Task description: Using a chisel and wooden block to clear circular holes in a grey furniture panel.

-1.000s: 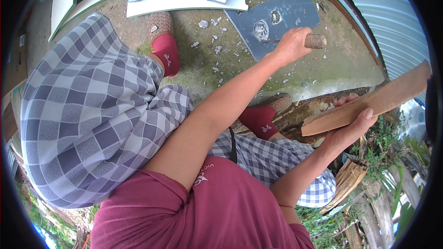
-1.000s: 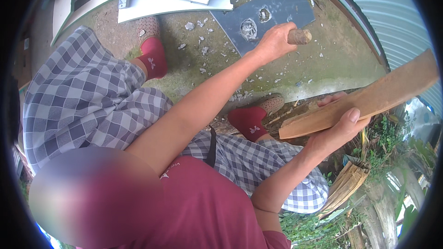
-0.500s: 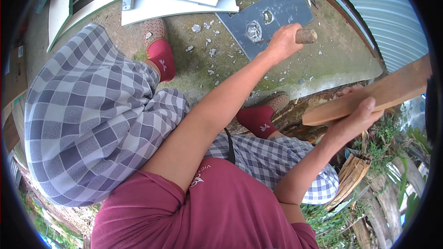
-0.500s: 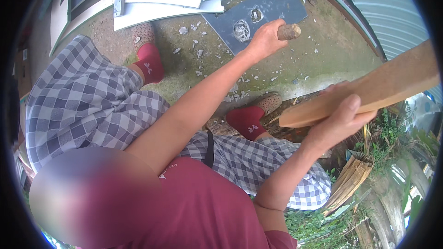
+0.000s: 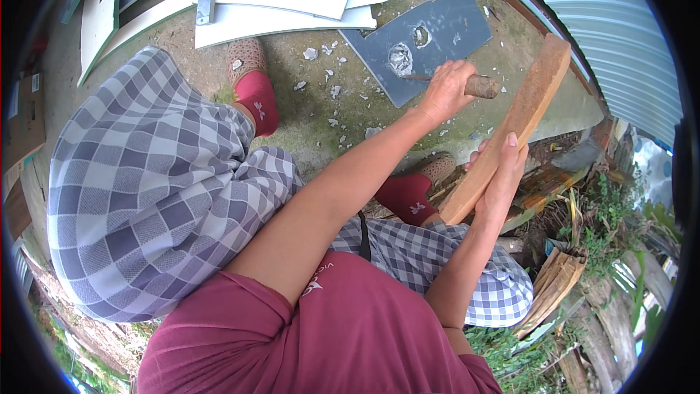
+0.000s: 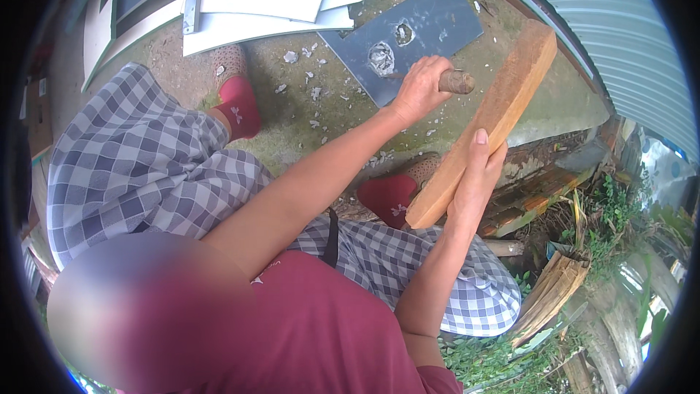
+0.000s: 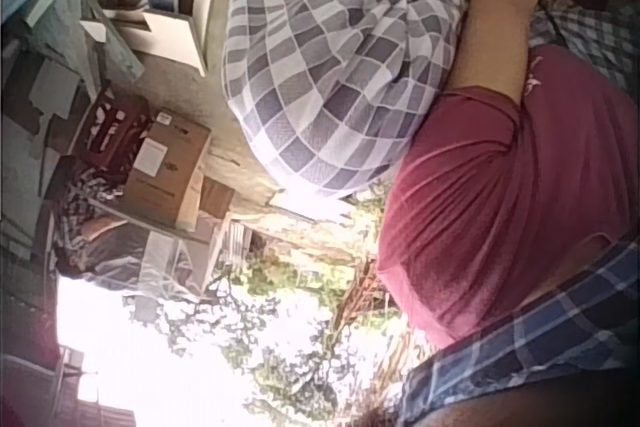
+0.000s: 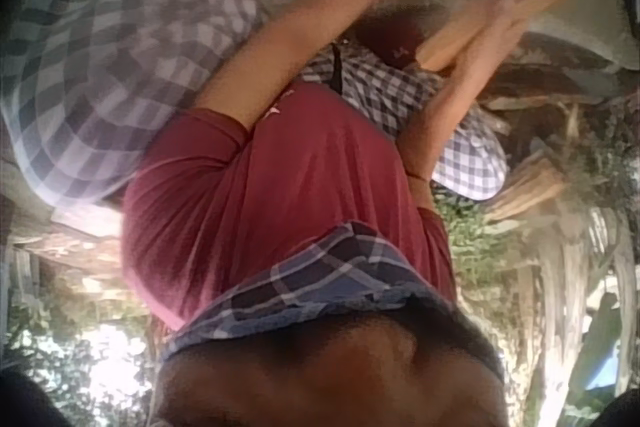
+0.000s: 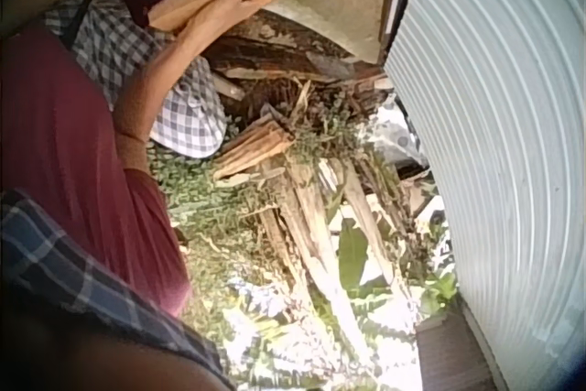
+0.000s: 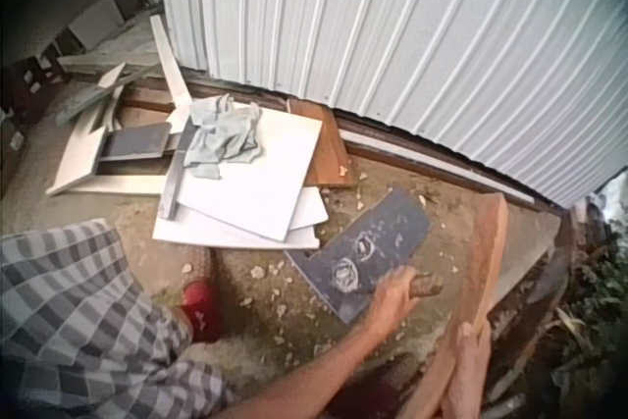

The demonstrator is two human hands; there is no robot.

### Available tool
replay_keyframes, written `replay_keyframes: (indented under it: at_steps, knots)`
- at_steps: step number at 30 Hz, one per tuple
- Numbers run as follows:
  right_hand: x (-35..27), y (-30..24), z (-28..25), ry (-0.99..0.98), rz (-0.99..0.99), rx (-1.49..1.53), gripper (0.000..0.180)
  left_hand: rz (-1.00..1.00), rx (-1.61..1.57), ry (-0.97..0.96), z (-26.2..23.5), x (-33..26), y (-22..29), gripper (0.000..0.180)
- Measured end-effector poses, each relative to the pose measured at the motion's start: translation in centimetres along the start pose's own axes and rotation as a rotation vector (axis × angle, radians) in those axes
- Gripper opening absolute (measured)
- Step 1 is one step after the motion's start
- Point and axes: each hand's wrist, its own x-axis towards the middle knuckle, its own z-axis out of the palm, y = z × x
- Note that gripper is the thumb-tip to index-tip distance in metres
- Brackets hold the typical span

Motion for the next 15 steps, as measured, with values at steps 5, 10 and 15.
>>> replay_keyframes:
  at_steps: [5, 10, 15]
  knots:
    - [-0.4, -0.9, -0.1, 0.017, -0.012, 0.026, 0.046, 0.098, 0.032, -0.014, 0.4, -1.5, 0.3, 0.026]
    - [0.0, 0.5, -0.2, 0.008, -0.044, 0.035, 0.046, 0.342, 0.112, -0.168, 1.9, -7.5, -2.6, 0.02]
    - [0.0, 1.0, -1.2, 0.059, -0.119, -0.019, 0.045, 0.358, 0.132, -0.221, 1.2, -7.3, -2.2, 0.018]
